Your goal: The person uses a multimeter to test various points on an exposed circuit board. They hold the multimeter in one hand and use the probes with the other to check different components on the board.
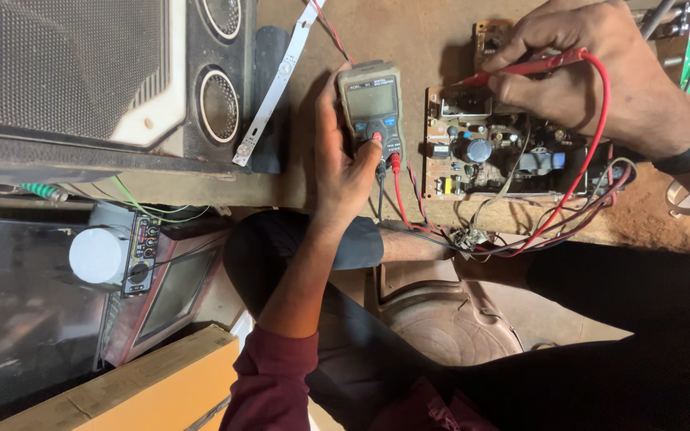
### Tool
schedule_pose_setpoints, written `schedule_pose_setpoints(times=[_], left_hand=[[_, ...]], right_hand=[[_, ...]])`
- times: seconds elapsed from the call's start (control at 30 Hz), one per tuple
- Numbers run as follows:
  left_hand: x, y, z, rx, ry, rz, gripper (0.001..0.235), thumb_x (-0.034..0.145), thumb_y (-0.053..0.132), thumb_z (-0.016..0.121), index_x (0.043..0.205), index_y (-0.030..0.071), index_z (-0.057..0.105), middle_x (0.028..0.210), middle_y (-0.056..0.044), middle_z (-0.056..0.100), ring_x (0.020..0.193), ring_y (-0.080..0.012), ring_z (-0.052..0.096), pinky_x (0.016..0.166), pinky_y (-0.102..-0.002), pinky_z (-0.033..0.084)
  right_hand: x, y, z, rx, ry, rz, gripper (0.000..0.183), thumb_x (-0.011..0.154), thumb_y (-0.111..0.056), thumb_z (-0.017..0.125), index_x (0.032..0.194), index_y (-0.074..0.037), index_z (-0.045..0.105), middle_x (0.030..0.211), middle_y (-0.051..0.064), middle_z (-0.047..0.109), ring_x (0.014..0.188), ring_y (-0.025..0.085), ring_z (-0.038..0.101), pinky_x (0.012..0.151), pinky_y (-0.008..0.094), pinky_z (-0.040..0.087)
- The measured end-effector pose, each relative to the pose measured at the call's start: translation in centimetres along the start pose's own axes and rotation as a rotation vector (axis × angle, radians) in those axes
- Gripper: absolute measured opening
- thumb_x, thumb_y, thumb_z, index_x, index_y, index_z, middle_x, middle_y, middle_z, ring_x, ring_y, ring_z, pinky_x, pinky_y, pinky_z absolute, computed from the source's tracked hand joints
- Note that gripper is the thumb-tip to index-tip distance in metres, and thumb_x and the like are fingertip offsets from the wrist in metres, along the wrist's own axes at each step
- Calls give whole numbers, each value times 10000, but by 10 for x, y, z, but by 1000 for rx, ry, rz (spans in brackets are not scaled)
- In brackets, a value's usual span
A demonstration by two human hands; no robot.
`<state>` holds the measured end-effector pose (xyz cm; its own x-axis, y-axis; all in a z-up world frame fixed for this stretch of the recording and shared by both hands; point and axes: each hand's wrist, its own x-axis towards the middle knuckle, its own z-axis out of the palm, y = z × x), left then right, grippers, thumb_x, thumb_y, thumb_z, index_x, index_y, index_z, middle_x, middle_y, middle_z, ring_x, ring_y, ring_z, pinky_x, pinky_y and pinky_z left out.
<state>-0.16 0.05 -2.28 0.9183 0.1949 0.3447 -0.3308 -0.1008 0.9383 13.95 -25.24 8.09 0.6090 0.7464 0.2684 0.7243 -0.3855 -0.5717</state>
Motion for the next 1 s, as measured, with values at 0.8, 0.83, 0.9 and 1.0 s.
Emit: schedule_pose_setpoints(times=[0.8,0.83,0.9,1.0], left_hand=[[-1,4,-1,-18,-2,-50,670,1068,75,635,1632,81,274,1453,-96,542,1269,-156,608,1097,-302,532],[-1,4,-1,4,-1,-40,657,1073,91,642,1618,81,275,1450,-92,545,1266,-152,612,1096,-300,537],[-1,4,0,27,2,-25,645,1081,125,655,1604,84,279,1439,-84,556,1253,-144,617,1088,-293,540],[-1,3,-1,20,7,-20,649,1089,178,668,1604,84,286,1426,-80,571,1229,-133,618,1074,-283,531]], right_hand=[[-4,15,4,54,-73,-29,178,979,-139,779,1049,23,756,785,122,724,655,158,709,604,262,559],[-3,14,4,60,-82,-28,166,991,-135,765,1050,20,755,784,118,725,659,154,712,609,257,565],[0,11,3,-6,-63,-81,175,922,-109,776,988,52,756,784,154,721,649,201,695,606,298,555],[2,8,2,2,-75,-46,185,887,-101,775,971,63,758,783,167,714,639,219,682,591,318,541]])
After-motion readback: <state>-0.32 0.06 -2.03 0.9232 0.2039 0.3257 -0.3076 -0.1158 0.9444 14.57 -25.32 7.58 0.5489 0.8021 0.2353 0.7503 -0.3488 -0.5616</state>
